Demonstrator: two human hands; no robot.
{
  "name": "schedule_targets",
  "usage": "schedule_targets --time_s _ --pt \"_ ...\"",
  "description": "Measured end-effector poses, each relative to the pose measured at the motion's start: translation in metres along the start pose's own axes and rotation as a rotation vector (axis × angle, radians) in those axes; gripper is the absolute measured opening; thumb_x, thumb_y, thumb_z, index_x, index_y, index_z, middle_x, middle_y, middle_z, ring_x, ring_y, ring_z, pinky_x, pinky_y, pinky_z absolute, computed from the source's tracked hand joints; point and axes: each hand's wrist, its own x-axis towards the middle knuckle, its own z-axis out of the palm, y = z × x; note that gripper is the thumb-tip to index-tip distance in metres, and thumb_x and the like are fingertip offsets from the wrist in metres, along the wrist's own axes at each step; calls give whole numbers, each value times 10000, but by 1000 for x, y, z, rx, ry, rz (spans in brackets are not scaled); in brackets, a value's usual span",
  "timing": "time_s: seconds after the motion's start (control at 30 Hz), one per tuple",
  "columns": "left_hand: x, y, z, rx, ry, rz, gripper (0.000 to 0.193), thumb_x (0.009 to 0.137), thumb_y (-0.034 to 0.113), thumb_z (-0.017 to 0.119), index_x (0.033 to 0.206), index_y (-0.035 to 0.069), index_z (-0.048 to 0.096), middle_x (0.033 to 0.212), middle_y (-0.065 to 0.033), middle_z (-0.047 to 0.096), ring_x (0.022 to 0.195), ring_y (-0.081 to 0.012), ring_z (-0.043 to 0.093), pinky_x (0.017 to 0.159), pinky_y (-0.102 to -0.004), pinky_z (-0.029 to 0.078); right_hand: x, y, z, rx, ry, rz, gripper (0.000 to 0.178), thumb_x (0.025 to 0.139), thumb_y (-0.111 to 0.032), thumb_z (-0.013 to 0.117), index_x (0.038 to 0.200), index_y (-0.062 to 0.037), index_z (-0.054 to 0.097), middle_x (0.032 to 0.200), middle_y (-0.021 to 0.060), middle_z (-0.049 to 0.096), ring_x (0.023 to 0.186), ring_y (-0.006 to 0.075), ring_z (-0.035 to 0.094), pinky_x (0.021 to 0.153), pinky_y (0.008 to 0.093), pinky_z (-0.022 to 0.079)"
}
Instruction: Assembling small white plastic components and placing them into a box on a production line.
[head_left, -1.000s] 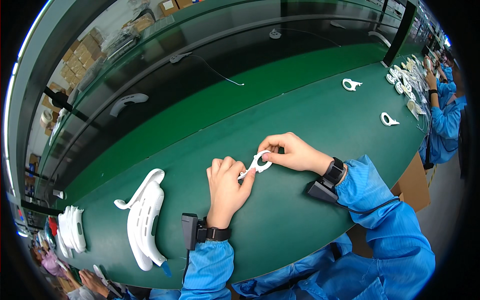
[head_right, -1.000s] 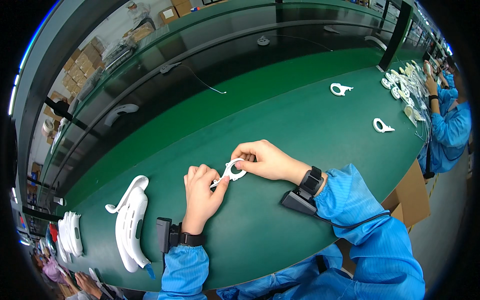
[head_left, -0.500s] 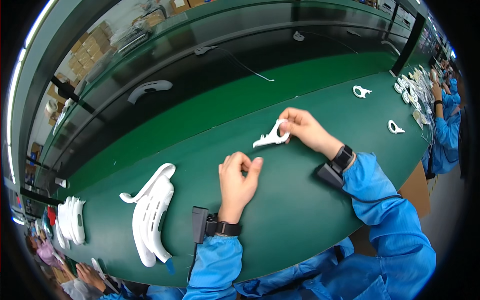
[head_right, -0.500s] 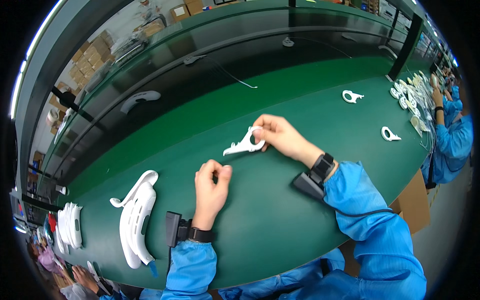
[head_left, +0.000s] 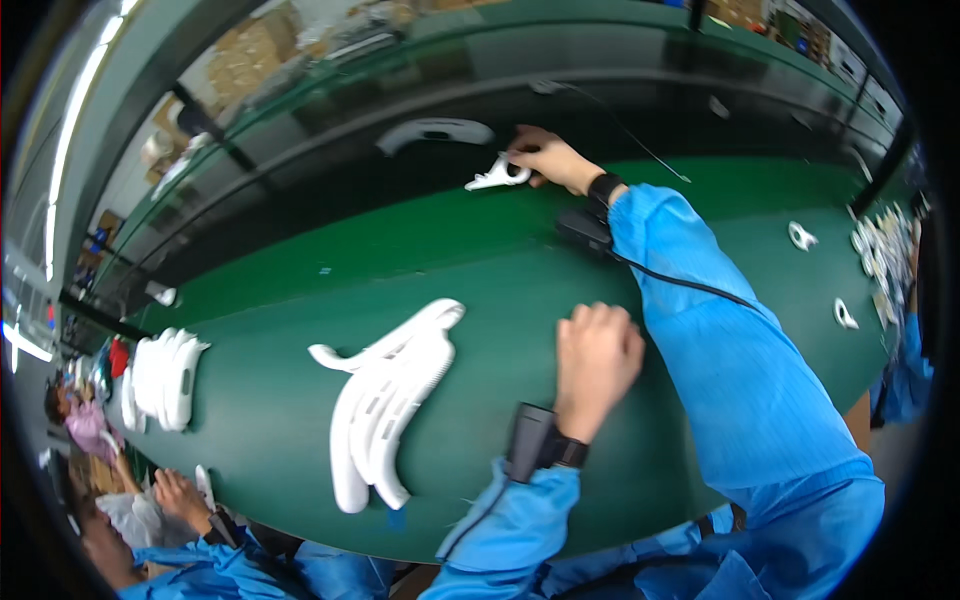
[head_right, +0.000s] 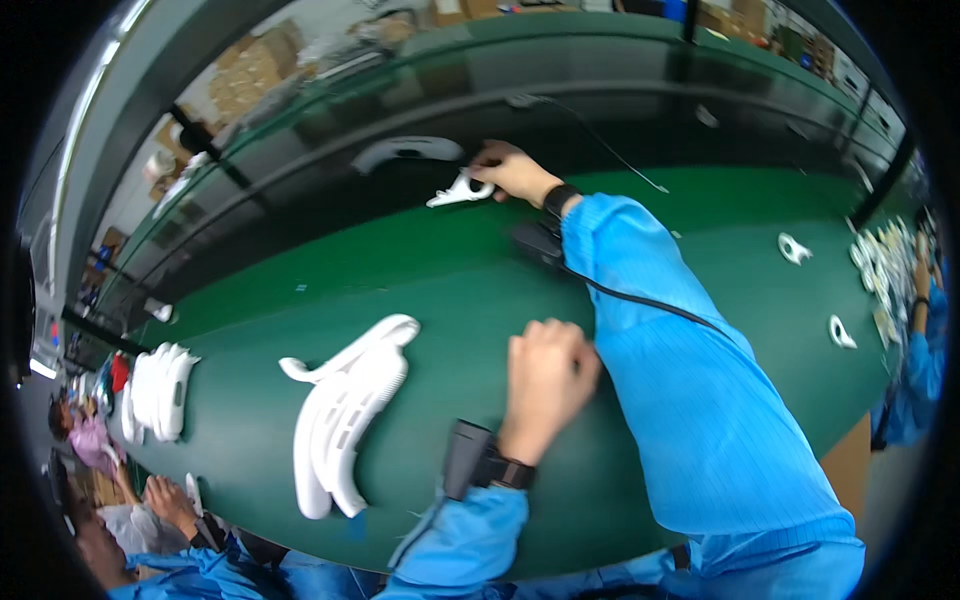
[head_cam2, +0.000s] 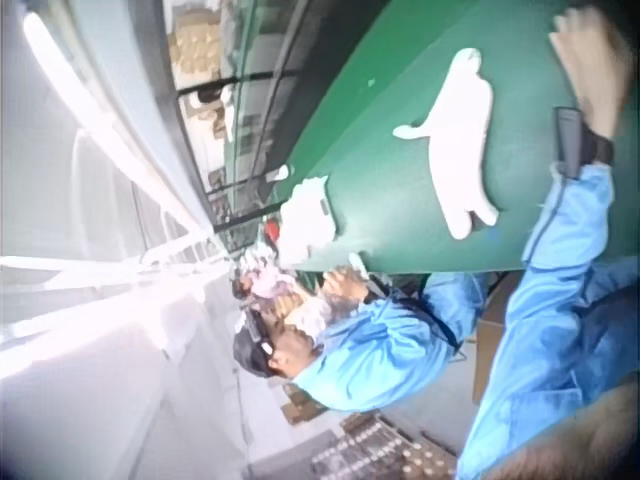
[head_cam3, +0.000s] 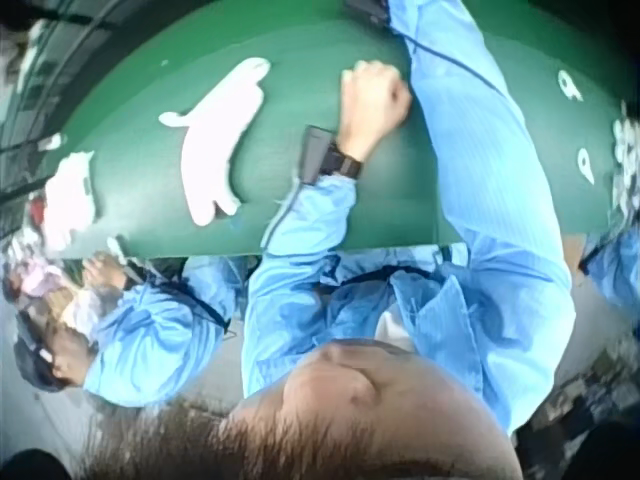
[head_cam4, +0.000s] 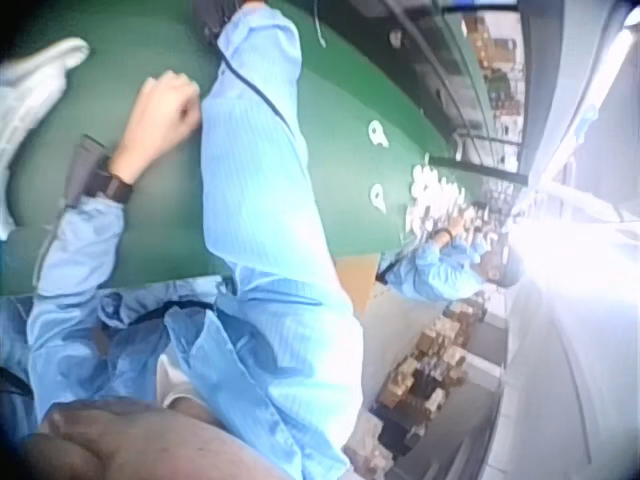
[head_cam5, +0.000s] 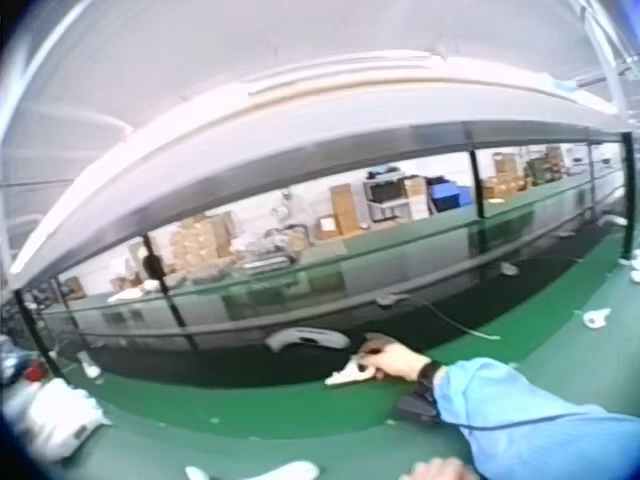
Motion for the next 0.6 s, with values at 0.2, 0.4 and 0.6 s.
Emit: schedule_targets --time_s 0.2,0.4,0.6 --pt "-10 5 -7 -114 28 12 102 737 95 663 745 51 572 799 -86 563 797 -291 523 697 -399 382 48 0 29 64 47 109 275 884 -158 674 1106 1 638 1286 154 545 957 215 649 595 292 597" --pt "-5 4 0 -133 -78 -33 100 748 91 643 706 58 559 766 -98 567 795 -300 543 686 -426 386 38 8 11 44 235 -68 142 871 -55 655 980 34 678 921 99 682 823 161 668 649 287 580" --pt "-13 17 -12 -163 143 135 289 772 69 649 573 83 440 555 -69 476 540 -284 501 524 -402 357 -91 -32 -40 -188 156 -430 115 843 -3 636 943 30 682 893 98 672 852 171 660 770 291 529"
